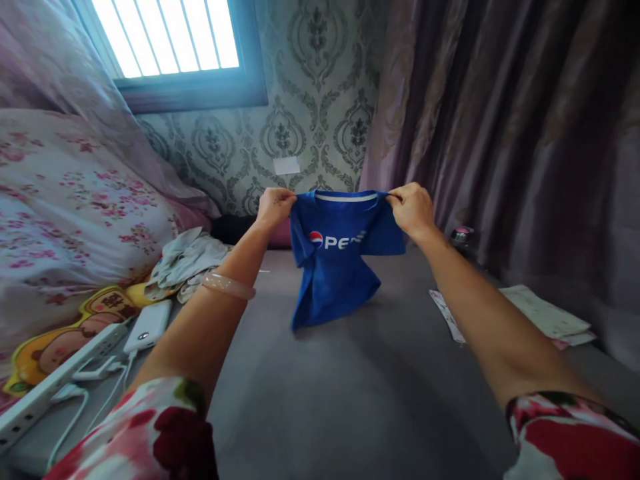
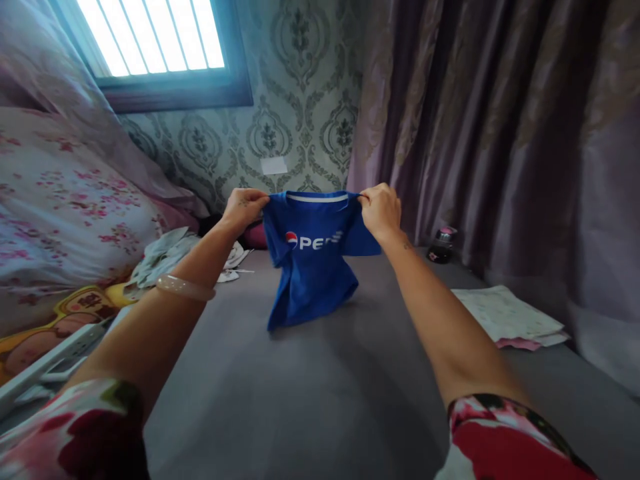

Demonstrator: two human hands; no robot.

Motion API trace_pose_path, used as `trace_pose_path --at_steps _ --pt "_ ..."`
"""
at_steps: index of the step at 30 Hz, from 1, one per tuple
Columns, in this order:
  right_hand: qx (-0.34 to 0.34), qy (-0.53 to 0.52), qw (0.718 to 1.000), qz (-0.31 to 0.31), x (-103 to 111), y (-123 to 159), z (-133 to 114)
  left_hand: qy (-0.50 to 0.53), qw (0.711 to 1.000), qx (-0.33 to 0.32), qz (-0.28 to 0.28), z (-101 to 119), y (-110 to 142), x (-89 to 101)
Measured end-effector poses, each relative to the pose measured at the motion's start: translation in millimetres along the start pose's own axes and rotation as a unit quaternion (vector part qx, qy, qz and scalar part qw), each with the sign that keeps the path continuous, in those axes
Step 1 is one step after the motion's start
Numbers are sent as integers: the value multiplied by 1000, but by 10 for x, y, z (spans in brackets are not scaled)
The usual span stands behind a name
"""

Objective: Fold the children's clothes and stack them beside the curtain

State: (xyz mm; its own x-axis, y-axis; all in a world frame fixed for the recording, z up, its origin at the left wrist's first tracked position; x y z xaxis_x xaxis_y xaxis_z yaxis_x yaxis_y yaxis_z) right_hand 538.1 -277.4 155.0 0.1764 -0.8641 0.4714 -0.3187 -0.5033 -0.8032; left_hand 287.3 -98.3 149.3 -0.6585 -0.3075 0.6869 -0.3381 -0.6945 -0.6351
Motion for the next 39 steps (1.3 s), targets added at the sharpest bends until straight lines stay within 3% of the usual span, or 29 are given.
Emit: trace_pose_path --at_steps 7,12,19,23,32,36,39 --pt "-75 -8 997 -14 -112 -46 115 17 997 78 17 5 -14 -39" --pt "-53 -19 998 19 -137 -32 65 4 992 126 16 45 31 -34" --pt "-7 7 996 85 24 133 -271 66 978 130 148 161 256 150" --pt "27 40 995 83 180 205 -467 53 969 90 223 286 493 413" --pt "103 82 989 71 804 478 -903 -107 967 -21 231 420 1108 1149" --pt "156 85 981 82 1189 611 -1209 -188 944 -54 266 488 1371 1598" --pt "180 80 978 75 1387 606 -1382 -270 918 -57 284 578 1435 1897"
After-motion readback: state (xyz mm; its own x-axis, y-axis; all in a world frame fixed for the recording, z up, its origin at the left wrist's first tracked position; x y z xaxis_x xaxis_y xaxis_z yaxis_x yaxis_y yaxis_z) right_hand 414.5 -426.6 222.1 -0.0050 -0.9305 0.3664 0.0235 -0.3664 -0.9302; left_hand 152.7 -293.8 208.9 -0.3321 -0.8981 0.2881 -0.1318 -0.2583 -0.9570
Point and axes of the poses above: each hand's wrist, its own y-axis away from the middle knuckle, its own x-axis out of the back of the hand, z = x × y, the point moved 9 cm from there along -y, towards the middle knuckle, and after that the axes turned 15 degrees about -y, right-handed, at the moved point
